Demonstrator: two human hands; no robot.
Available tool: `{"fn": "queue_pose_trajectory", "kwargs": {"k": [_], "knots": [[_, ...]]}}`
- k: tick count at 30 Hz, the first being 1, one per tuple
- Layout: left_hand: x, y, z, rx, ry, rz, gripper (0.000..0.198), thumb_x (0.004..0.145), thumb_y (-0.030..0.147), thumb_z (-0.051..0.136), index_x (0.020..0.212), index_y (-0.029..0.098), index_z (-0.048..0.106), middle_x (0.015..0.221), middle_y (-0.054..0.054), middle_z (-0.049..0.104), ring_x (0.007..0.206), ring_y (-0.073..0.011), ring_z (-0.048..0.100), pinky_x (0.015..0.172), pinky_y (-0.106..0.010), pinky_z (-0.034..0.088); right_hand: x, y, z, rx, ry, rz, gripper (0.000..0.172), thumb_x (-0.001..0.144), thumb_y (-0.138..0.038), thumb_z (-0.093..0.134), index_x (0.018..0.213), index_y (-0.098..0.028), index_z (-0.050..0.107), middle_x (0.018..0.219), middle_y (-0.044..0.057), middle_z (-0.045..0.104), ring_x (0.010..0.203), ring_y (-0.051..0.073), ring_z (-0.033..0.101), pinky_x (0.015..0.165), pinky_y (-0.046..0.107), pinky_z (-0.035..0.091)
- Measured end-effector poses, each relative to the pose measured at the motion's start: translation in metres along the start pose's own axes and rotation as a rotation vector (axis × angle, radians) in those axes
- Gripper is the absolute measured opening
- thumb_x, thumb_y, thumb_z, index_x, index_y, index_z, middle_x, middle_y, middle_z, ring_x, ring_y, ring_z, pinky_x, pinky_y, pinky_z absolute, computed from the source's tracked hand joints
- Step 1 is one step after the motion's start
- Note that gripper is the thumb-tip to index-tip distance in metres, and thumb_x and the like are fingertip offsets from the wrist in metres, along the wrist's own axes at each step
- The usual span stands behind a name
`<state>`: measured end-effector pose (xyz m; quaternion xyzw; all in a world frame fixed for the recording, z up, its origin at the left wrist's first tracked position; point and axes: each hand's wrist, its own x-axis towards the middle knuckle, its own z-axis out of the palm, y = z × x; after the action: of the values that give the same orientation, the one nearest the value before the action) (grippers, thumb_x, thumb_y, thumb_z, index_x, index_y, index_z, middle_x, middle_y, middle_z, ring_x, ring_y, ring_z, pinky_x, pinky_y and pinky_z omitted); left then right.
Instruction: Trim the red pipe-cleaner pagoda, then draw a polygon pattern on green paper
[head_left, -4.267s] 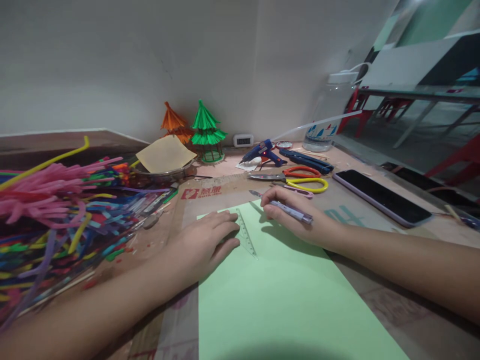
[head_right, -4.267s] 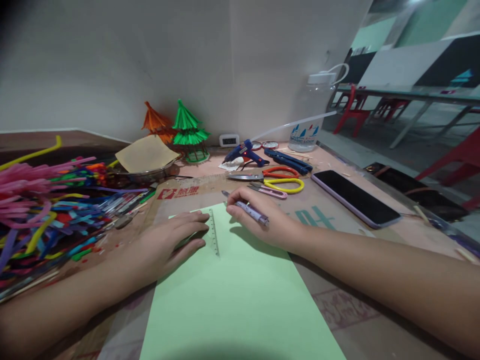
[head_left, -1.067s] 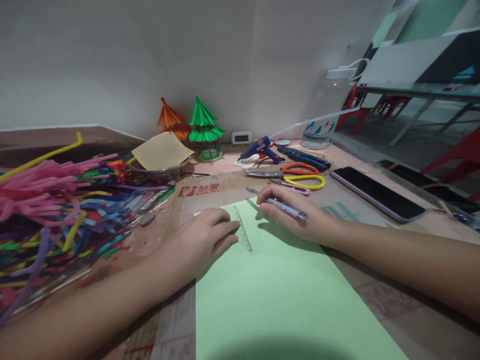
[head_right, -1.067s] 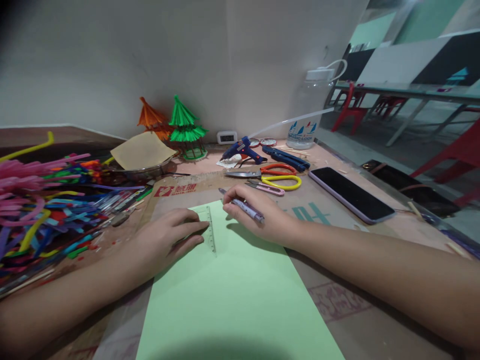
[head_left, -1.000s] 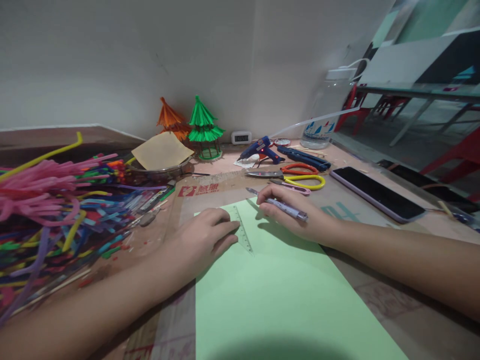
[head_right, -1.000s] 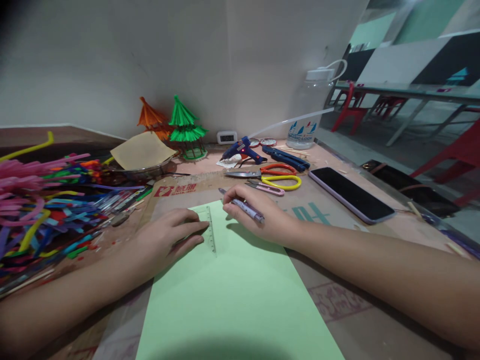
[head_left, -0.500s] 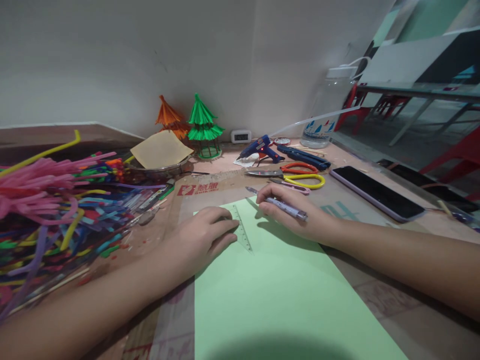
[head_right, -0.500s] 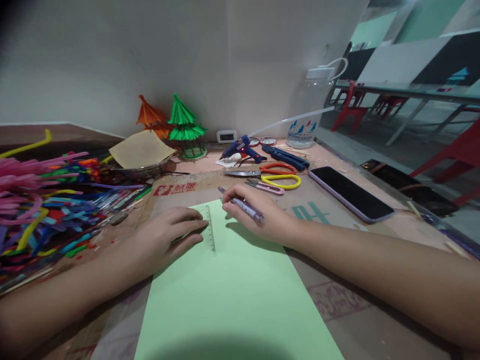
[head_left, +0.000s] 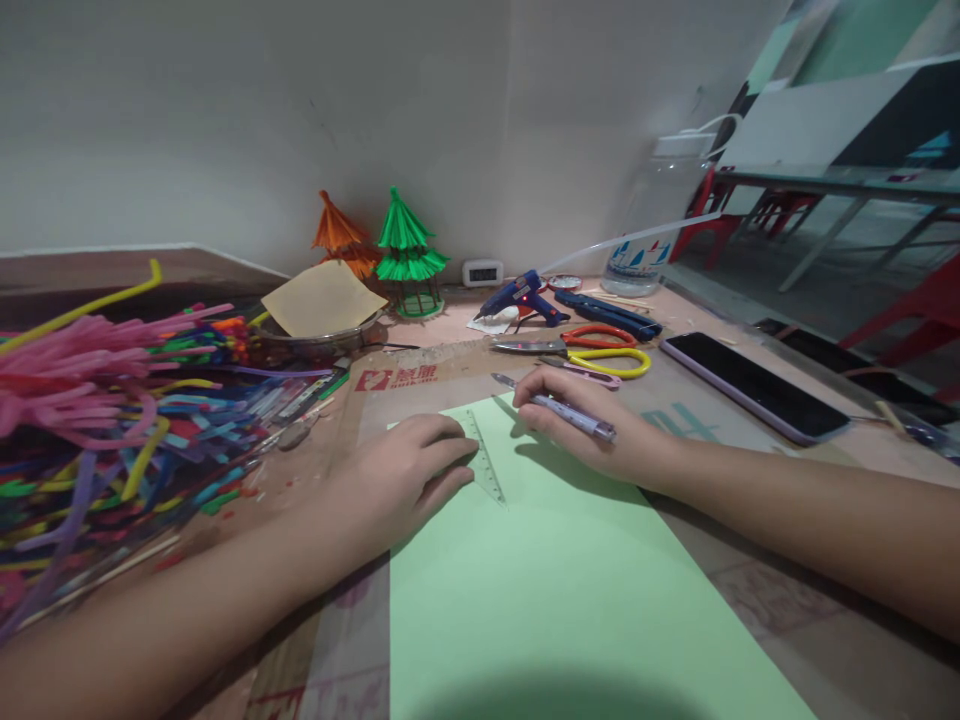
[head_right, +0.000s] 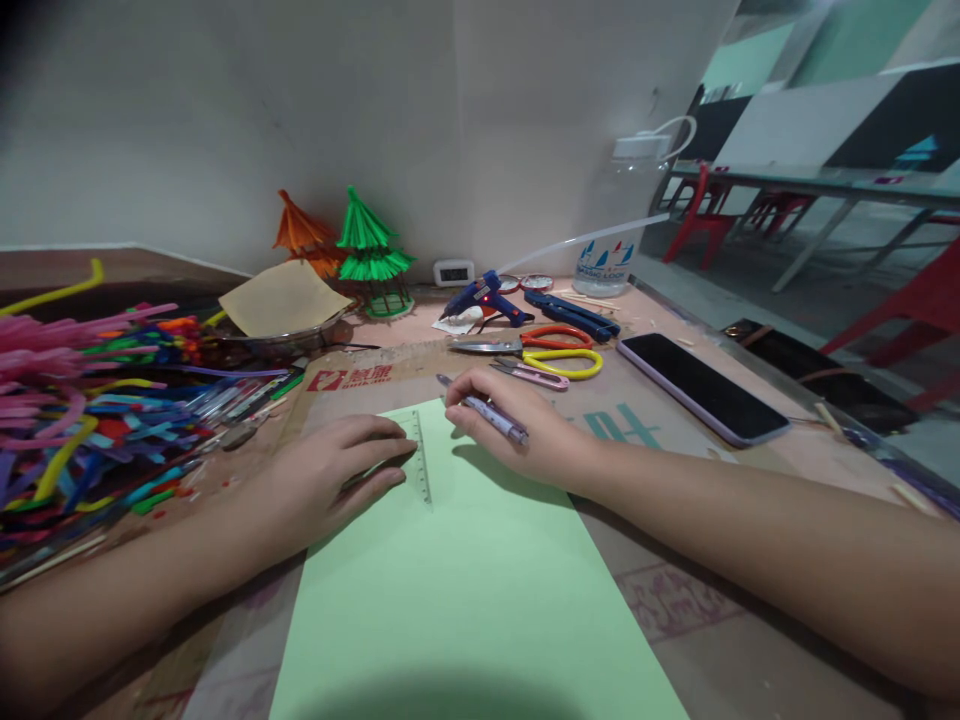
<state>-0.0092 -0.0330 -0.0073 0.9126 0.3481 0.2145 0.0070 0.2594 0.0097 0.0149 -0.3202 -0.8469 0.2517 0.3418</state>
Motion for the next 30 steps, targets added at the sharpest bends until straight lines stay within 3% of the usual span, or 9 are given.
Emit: {"fn": "queue_pose_trajectory", "kwargs": {"k": [8, 21, 30], "knots": [[0.0009, 0.0050, -0.0048, 0.029, -0.063, 0.003, 0.032, 0.109, 0.029, 0.046, 0.123, 0.014, 0.071, 0.114, -0.014, 0.071, 0.103, -0.0302, 0.070, 0.087, -0.047, 0.061, -0.0008, -0.0008, 0.0001, 0.098, -0.002, 0.076, 0.017, 0.103, -0.037, 0.055, 0.104, -0.020, 0.059, 0.091, 0.002, 0.067, 0.079, 0.016, 0.064, 0.070, 0.028, 0.049], [0.0005, 0.0014, -0.0042, -0.001, -0.048, 0.020, 0.034, 0.110, 0.031, 0.044, 0.125, 0.016, 0.071, 0.115, -0.014, 0.069, 0.104, -0.0288, 0.068, 0.089, -0.046, 0.061, -0.0011, -0.0005, -0.0002, 0.057, 0.003, 0.053, 0.018, 0.102, -0.037, 0.055, 0.102, -0.019, 0.061, 0.091, 0.003, 0.069, 0.079, 0.016, 0.064, 0.071, 0.027, 0.049], [0.0034, 0.0018, -0.0049, 0.008, -0.016, 0.083, 0.034, 0.110, 0.027, 0.043, 0.121, 0.013, 0.072, 0.122, -0.016, 0.072, 0.114, -0.0297, 0.070, 0.095, -0.045, 0.060, -0.0014, 0.0009, 0.0014, 0.241, 0.012, 0.166, 0.037, 0.103, -0.045, 0.055, 0.127, -0.017, 0.065, 0.097, 0.007, 0.074, 0.083, 0.018, 0.073, 0.076, 0.032, 0.058]]}}
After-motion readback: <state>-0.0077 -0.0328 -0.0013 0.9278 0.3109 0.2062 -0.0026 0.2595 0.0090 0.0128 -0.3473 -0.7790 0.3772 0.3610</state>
